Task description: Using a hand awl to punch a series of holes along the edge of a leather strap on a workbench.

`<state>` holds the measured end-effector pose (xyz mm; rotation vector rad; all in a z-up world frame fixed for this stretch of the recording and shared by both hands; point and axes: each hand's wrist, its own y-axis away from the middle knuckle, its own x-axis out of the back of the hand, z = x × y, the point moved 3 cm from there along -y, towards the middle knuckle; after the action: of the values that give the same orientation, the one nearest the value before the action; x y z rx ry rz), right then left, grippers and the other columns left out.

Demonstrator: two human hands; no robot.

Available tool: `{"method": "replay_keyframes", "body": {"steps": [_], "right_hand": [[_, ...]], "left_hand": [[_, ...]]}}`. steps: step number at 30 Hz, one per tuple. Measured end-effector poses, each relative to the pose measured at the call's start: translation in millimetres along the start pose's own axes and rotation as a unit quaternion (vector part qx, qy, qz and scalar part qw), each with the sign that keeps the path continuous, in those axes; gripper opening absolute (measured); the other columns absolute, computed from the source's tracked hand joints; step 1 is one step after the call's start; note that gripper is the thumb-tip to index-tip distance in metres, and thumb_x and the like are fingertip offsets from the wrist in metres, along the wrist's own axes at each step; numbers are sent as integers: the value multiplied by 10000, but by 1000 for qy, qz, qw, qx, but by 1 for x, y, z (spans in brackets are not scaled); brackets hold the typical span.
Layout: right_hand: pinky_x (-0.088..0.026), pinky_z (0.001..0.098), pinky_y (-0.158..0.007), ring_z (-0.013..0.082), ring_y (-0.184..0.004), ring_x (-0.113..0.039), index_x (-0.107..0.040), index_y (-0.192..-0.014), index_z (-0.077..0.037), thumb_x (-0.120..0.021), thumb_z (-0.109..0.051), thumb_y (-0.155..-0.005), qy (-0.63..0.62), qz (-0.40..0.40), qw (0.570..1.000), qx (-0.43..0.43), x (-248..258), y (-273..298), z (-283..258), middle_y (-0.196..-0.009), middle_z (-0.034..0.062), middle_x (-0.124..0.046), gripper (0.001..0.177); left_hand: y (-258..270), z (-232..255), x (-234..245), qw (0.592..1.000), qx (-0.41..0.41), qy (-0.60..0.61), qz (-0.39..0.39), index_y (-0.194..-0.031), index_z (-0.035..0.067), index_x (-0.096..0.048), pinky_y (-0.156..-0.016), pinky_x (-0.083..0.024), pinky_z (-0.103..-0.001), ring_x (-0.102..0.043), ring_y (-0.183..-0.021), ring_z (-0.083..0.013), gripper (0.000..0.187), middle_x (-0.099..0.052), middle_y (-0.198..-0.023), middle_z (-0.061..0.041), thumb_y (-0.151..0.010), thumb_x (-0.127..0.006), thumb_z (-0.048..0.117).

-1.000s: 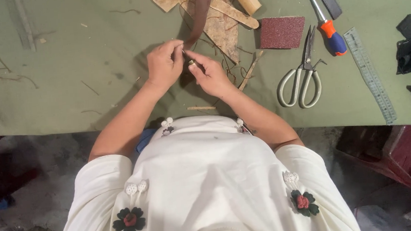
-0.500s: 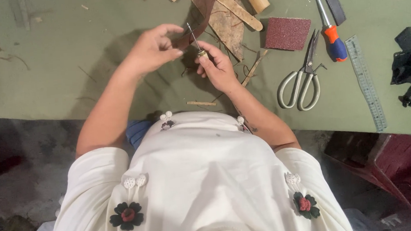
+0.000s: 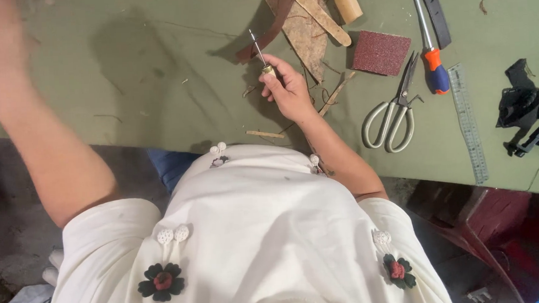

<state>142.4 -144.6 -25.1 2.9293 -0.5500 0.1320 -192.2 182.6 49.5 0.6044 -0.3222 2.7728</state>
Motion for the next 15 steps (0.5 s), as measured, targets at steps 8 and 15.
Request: {"method": "replay_keyframes", "body": {"steps": [8,15], "right_hand": [[-601,244,-667,132,-820,-707,-563,-1398,-110,-571,-320,-1059,3,15,1000,4,-4,1,1,-1069,106,-715,399],[-612,249,-682,127,-807,-712,-555,-1389,-103,-545,-427,-1062,30,4,999,25,-2,5,-6,-1041,85,-723,460]], "left_hand": [[51,55,-170,963,-121,-40,-239,-1152,62,-730,-771,-568,-313,-713,-957,-206,178,-710,-1085,-99,-981,-726,114],[68,98,-236,908,86,38,-408,-1132,122,-707,-488,-511,-280,-696,-613,-112,205,-745,-983,0,-995,-554,113]]}}
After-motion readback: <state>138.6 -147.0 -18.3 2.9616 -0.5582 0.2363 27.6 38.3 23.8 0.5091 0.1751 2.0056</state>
